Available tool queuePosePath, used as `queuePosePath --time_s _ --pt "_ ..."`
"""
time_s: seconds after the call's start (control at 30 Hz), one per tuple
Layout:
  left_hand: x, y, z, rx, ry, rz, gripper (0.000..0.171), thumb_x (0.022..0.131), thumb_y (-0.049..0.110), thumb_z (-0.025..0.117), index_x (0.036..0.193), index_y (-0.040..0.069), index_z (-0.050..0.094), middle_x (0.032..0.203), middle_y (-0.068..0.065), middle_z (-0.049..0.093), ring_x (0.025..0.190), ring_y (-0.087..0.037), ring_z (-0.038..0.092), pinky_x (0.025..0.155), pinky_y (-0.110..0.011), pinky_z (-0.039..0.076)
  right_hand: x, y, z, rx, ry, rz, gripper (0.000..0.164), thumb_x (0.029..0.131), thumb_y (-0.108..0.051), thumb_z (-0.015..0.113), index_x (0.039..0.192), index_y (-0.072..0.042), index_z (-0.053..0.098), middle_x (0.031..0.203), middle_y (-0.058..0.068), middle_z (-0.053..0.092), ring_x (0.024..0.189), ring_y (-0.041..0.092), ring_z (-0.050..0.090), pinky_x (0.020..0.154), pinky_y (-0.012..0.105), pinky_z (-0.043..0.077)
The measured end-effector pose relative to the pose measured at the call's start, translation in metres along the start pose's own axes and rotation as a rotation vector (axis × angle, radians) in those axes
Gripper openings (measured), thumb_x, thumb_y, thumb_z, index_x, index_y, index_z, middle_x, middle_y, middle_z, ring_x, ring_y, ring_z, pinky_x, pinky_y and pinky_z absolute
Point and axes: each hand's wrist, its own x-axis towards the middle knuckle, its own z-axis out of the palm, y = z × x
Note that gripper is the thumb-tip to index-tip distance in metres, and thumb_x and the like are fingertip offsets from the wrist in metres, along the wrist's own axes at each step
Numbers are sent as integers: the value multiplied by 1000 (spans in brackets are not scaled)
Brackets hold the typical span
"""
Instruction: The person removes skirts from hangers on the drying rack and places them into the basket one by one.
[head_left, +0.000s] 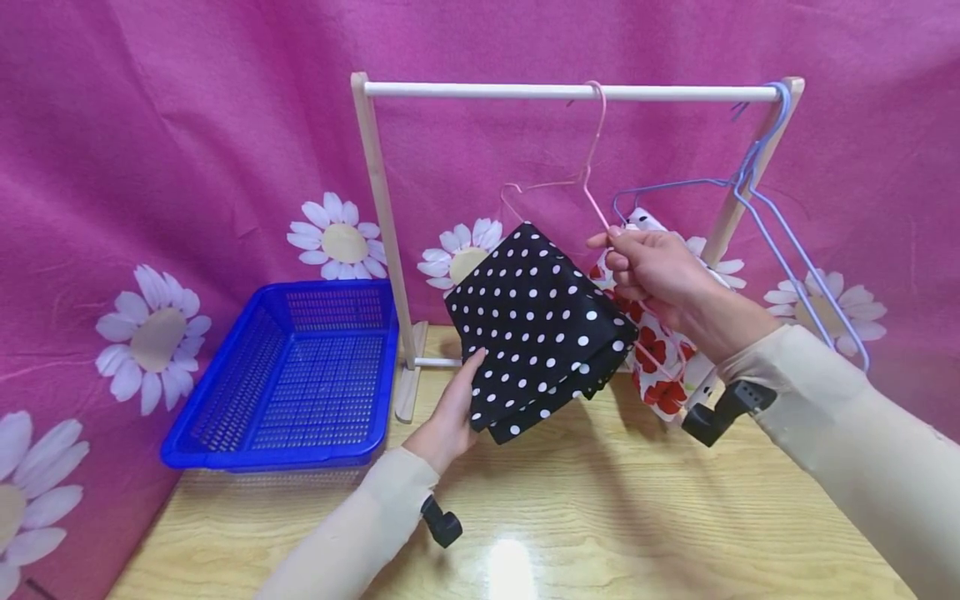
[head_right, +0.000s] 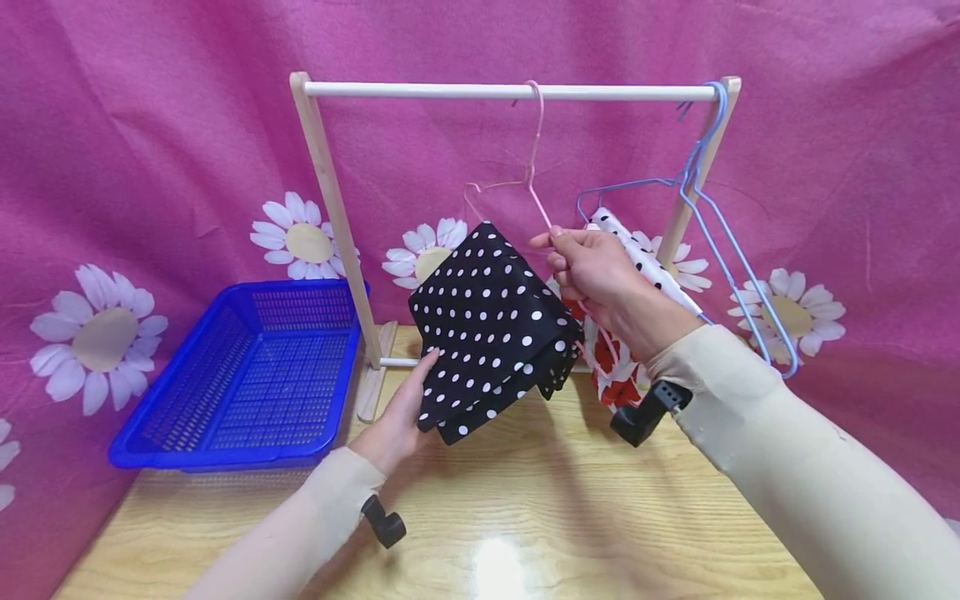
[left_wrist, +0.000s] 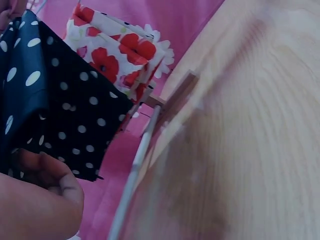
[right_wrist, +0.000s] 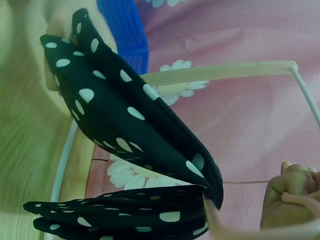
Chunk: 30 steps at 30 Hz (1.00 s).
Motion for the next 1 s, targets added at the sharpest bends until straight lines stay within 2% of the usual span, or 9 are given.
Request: queuePosePath --time_s 0.27,0.5,0.73,1.0 --pt "-11 17 4 -49 -14 29 41 103 45 47 132 16 49 98 10 73 88 -3 72 80 -21 59 0 -1 -6 -9 12 -7 33 110 -25 40 94 -17 68 64 -9 42 51 2 30 49 23 12" --pt "-23 34 9 -80 -10 60 37 103 44 46 132 21 49 102 11 73 91 -3 72 82 -22 59 1 -2 -10 -44 11 5 33 109 -27 40 95 -17 68 64 -8 43 50 2 32 49 24 13" --pt "-34 50 16 -90 9 107 33 103 43 46 128 21 50 101 10 74 90 -5 73 80 -25 60 0 -5 -10 -70 16 13 35 109 -28 42 93 -19 71 64 -8 44 50 2 34 46 21 20" --pt "-40 58 19 -120 13 162 37 104 38 45 137 21 47 106 8 71 94 -7 72 82 -27 59 -2 -5 -10 -203 58 -10 34 109 -32 40 94 -24 70 64 -10 43 52 2 33 46 18 24"
